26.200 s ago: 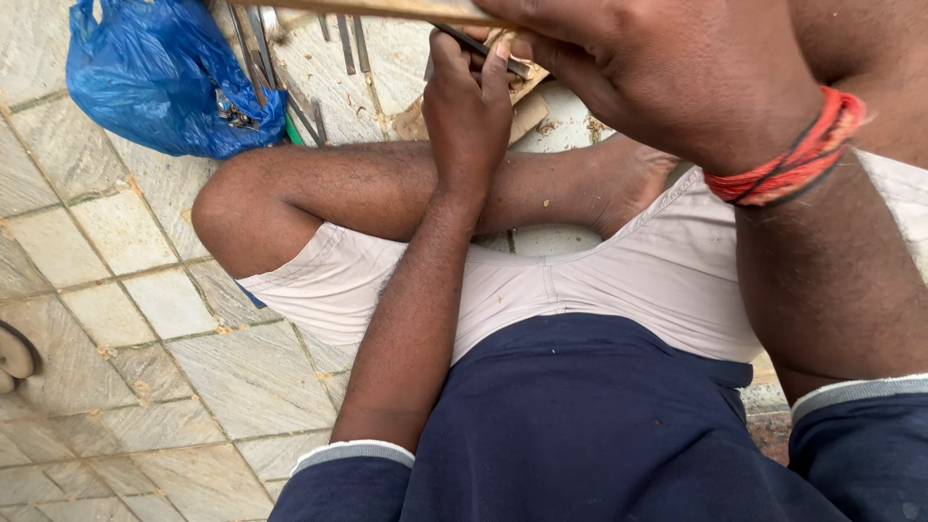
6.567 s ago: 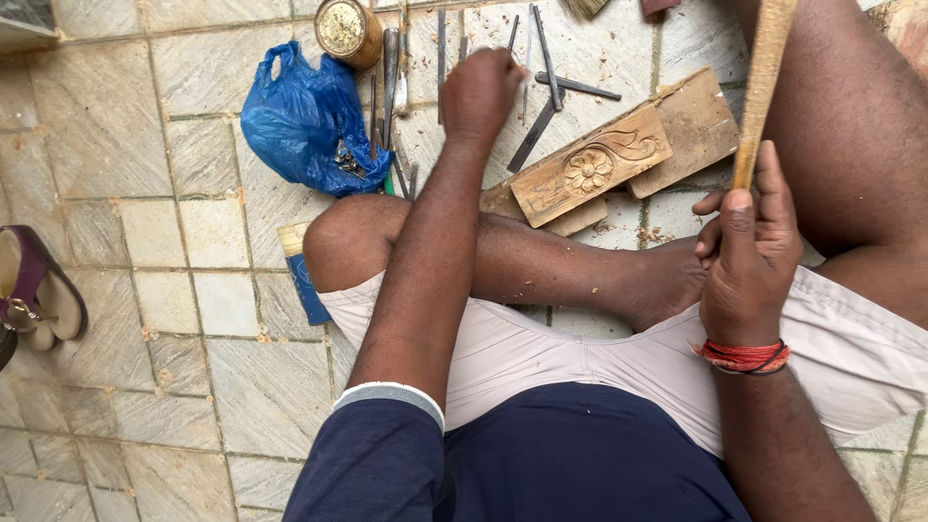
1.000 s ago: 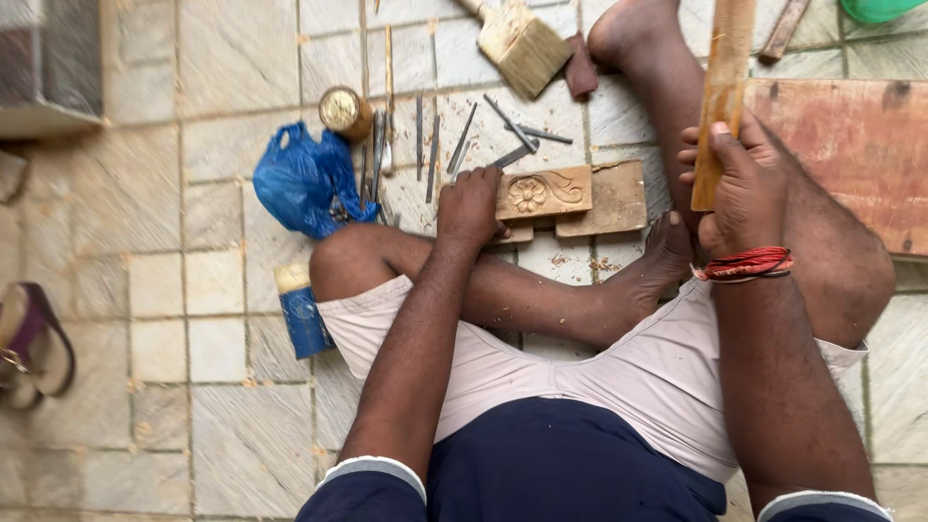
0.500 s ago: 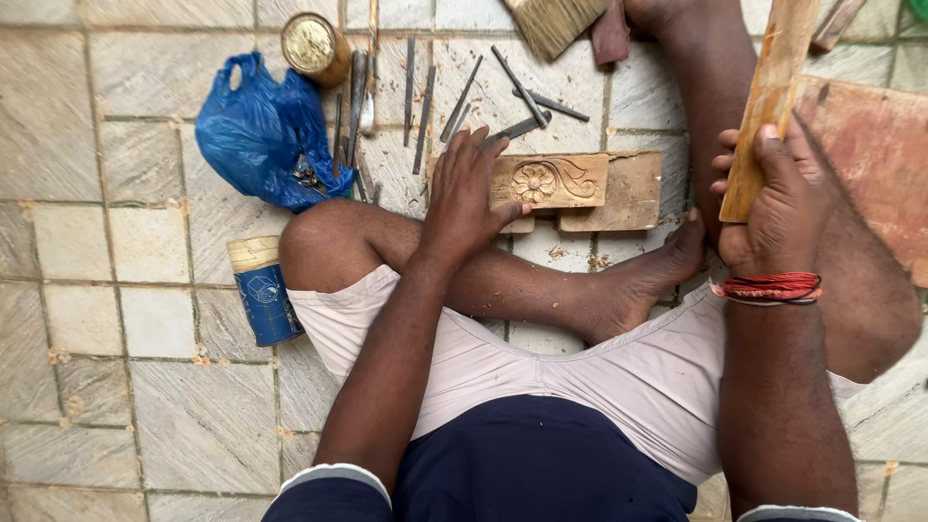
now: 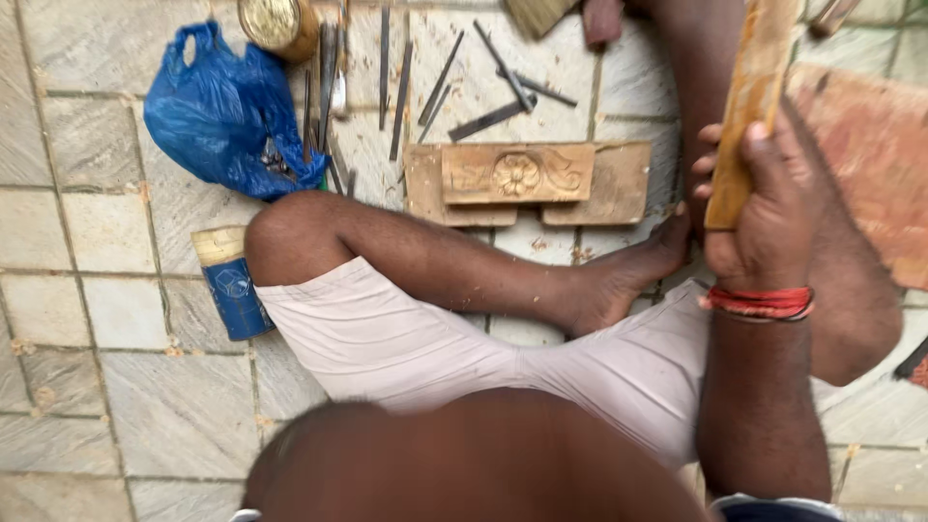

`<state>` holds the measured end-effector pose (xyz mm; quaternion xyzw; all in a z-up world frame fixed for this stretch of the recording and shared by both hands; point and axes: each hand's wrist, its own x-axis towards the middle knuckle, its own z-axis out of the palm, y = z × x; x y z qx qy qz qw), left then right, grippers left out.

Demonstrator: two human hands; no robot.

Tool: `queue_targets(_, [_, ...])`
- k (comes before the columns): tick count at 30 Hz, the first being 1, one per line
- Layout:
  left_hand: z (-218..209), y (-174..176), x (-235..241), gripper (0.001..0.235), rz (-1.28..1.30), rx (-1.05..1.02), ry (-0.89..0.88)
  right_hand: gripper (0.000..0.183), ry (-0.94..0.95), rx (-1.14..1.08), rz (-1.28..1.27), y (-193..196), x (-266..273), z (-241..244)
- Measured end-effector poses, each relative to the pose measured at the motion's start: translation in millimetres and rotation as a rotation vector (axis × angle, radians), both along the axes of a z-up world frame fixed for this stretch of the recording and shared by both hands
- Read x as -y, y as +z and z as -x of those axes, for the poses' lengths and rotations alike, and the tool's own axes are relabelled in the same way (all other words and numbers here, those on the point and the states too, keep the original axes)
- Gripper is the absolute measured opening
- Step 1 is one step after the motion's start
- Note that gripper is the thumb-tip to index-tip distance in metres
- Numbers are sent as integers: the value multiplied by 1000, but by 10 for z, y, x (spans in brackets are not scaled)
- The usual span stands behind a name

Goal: The person sits cross-legged on the floor and carves a floral design into a rectangular wooden block using a chisel and a wooden mallet. They repeatedly strike the chisel to shape the wood and occasionally switch tools.

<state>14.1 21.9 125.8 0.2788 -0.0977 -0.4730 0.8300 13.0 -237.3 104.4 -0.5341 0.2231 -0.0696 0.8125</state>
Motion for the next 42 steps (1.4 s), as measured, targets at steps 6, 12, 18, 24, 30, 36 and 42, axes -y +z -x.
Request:
queue_targets(6, [-60, -186, 968, 70, 4, -502, -286, 40, -46, -14, -5, 43, -79, 1])
queue_targets(12, [90, -272, 966, 102, 234, -654, -430, 41, -70, 8, -3, 17, -44, 44])
queue_targets(18, [45, -289, 992, 104, -43, -304, -354, 47, -94, -14, -38, 64, -92, 41])
queue_targets(24, [137, -248, 996, 105, 152, -581, -391, 43, -96, 19, -33, -9, -40, 21])
queue_targets(30, [97, -244, 989, 98, 77, -459, -375, 42, -125, 7, -37, -8, -45, 48])
queue_targets(36, [118, -248, 973, 91, 68, -465, -365, 43, -123, 0, -20, -29, -66, 28])
queue_targets(42, [133, -210, 991, 84, 62, -432, -353, 42, -125, -4, -45, -51, -45, 51])
